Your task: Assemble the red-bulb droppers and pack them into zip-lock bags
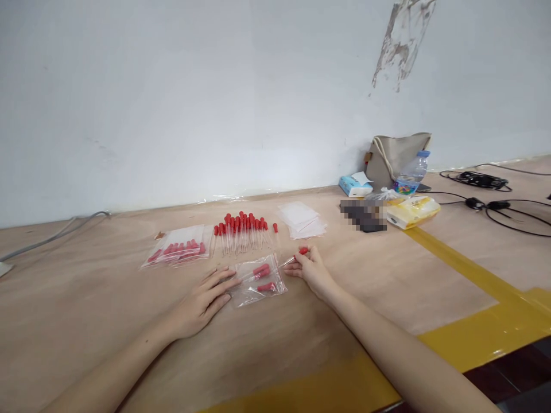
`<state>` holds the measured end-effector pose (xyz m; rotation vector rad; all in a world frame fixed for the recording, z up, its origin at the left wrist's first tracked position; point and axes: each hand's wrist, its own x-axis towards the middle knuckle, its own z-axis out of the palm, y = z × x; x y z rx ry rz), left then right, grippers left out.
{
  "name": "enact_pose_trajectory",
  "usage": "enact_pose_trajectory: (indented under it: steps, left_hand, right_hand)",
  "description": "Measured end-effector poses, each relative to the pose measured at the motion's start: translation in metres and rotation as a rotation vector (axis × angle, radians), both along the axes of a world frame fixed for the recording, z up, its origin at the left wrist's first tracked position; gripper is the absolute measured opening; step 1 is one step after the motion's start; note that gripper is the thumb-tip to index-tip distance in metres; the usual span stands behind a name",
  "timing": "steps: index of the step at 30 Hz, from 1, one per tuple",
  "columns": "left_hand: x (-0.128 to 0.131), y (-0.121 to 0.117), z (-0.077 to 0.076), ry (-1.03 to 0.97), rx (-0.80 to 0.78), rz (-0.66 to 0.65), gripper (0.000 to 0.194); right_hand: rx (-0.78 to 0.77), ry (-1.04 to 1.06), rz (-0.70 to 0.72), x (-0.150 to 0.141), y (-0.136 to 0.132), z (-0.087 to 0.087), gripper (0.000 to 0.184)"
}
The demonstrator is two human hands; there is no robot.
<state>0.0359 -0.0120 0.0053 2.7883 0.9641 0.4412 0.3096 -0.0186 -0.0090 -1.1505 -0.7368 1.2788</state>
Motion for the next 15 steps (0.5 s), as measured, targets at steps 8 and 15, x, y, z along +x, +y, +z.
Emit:
enact_pose_trajectory:
  steps: [8, 15]
  left_hand:
    - [0.0006, -0.0006, -0.0001, 0.004, -0.015, 0.046, 0.038]
    - [0.0002, 0.0003, -0.0013, -0.005, -0.014, 0.031, 0.039]
  right_hand:
    - [0.027, -0.492, 0.318, 0.0049, -0.0064, 0.0026, 0.021]
    - [0.227, -0.782, 0.272, -0.0042, -0.0019, -0.0047, 0.023]
